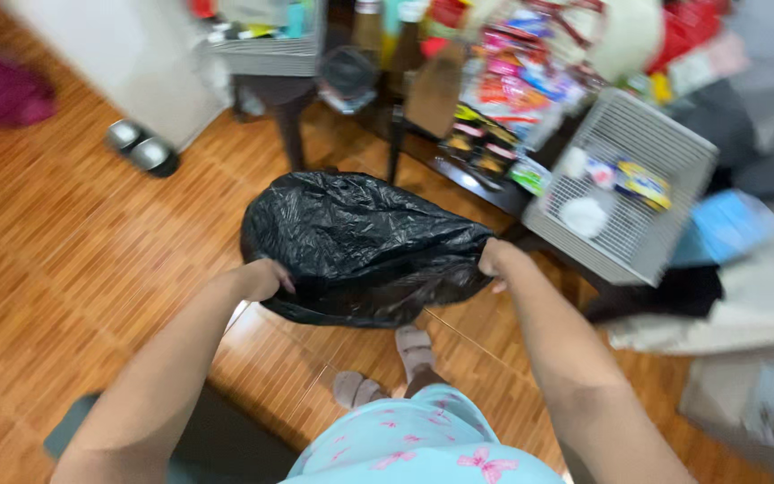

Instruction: The person opens a black plastic bag and then transfers various small items, including snack packets and condiments, from a gray plastic basket into the bag by hand.

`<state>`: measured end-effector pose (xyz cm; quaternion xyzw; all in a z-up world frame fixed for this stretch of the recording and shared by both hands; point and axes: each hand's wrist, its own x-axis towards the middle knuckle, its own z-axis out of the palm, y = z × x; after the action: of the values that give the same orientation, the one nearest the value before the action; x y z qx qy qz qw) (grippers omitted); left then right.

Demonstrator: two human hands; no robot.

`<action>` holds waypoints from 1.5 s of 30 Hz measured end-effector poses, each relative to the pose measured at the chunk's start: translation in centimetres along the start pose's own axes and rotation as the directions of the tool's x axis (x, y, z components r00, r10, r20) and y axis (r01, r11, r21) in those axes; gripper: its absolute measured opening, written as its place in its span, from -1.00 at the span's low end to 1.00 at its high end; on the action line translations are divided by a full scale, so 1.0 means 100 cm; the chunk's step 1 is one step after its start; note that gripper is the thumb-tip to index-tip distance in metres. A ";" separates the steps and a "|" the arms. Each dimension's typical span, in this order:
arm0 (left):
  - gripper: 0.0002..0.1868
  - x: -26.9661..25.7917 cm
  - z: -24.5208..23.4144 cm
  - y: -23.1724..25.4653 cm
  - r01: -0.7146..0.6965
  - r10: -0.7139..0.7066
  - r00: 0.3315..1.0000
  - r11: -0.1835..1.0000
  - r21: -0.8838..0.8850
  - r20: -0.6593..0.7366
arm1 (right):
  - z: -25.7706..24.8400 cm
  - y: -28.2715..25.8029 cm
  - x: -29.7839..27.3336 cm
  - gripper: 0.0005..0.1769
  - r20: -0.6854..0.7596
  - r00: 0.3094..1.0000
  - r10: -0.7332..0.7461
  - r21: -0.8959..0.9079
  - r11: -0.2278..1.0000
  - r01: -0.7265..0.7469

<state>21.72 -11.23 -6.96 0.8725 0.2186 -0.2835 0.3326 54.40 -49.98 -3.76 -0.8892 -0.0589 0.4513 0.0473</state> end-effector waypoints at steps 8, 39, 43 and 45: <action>-0.71 0.159 0.039 0.061 -0.322 0.375 0.874 0.923 0.210 -0.308 | -0.001 0.183 -0.007 0.03 0.163 0.987 0.020 0.697 0.705 -0.129; -0.12 0.175 0.046 0.384 0.041 0.129 0.931 0.893 -0.447 0.343 | -0.099 0.339 0.002 -0.60 0.202 0.953 -0.225 0.493 0.864 0.100; -0.05 0.162 0.030 0.409 -0.006 0.152 0.937 0.908 -0.419 0.314 | -0.114 0.302 0.015 -0.67 -0.298 0.904 -0.308 0.723 0.545 0.424; -0.06 0.159 0.023 0.419 -0.049 0.187 0.938 0.905 -0.424 0.292 | -0.118 0.283 0.013 -0.65 -0.550 0.770 -0.324 0.387 0.718 0.578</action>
<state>56.63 -38.36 0.53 0.7361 0.1613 -0.3503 0.5563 66.43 -78.14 -1.75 -0.8737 -0.1393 0.2074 0.4175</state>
